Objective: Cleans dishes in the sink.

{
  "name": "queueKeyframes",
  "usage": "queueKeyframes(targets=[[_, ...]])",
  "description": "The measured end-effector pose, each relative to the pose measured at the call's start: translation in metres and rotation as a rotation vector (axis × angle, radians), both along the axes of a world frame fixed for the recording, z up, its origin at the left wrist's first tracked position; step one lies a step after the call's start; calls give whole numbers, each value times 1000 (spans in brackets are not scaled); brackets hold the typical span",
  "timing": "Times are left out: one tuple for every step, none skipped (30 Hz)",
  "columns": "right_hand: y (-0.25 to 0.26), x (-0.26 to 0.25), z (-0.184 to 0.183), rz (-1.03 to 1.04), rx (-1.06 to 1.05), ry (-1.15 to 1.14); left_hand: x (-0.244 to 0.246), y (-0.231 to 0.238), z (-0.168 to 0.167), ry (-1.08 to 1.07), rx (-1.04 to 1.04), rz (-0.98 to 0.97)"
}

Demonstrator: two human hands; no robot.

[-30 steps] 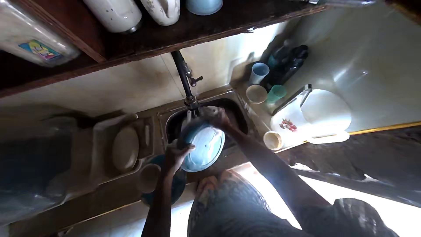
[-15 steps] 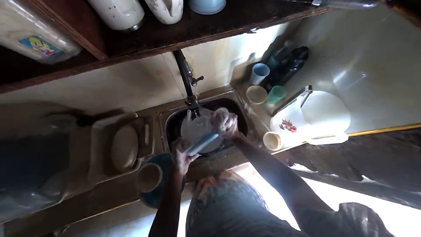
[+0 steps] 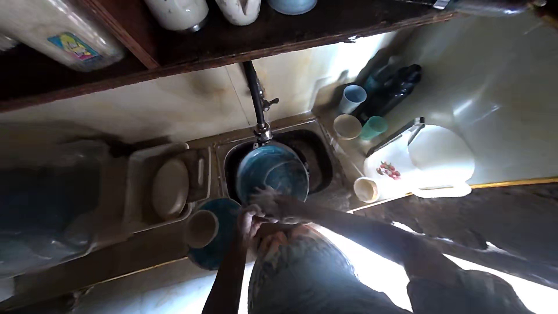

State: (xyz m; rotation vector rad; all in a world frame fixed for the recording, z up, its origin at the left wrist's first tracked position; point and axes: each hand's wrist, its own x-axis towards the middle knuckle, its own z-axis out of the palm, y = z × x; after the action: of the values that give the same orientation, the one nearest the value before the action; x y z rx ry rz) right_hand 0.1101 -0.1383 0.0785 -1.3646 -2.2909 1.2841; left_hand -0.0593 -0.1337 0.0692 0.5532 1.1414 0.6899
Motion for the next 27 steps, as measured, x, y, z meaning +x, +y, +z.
queueKeyframes(targets=[[-2,18,-18,38,35,23,-9,-1,1,38,23,39],[-1,39,-47,22,93,11,-16,-6,2,69,25,47],[8,57,-63,-24,145,-61,-19,-8,5,80,15,21],[19,65,-66,-99,205,-139,-17,-9,8,89,-3,-19],[26,58,-61,-208,263,-172,-10,-11,12,102,-16,-73],[25,41,-48,-282,211,-183,-2,-10,14,113,-18,-120],[17,21,-33,-296,73,-149,3,-7,14,118,-10,-144],[7,4,-23,-234,8,-83,5,-3,14,120,7,-148],[-2,-4,-15,-146,43,-2,1,1,13,121,28,-109],[-4,-2,-14,-27,130,46,-7,3,11,114,54,-52],[-5,13,-18,58,180,51,-15,3,10,101,73,-16],[-3,34,-25,57,196,19,-22,1,7,84,82,-7],[3,53,-34,-9,209,-46,-25,-1,7,77,78,-19],[11,62,-39,-119,215,-98,-24,-3,9,77,65,-58],[19,60,-46,-231,280,-119,-19,-5,11,83,45,-98],[22,48,-51,-311,314,-111,-12,-6,15,108,20,-135],[18,33,-52,-327,263,-75,-8,-4,17,127,0,-157],[7,17,-47,-269,212,-16,-6,-1,16,133,-5,-166],[-3,7,-43,-139,225,47,-7,1,14,128,2,-148],[-9,4,-38,-6,253,80,-13,2,10,119,24,-108],[-12,11,-39,70,282,79,-21,2,5,110,39,-71],[-11,26,-48,65,291,38,-27,-1,2,102,45,-49],[-3,43,-52,15,236,-26,-29,-4,1,100,45,-59],[9,55,-56,-57,173,-118,-27,-7,2,101,40,-91],[21,55,-62,-154,182,-161,-22,-9,3,109,40,-142],[29,44,-66,-260,254,-138,-16,-8,5,113,44,-178],[32,26,-66,-327,330,-87,-10,-4,8,121,50,-195]])
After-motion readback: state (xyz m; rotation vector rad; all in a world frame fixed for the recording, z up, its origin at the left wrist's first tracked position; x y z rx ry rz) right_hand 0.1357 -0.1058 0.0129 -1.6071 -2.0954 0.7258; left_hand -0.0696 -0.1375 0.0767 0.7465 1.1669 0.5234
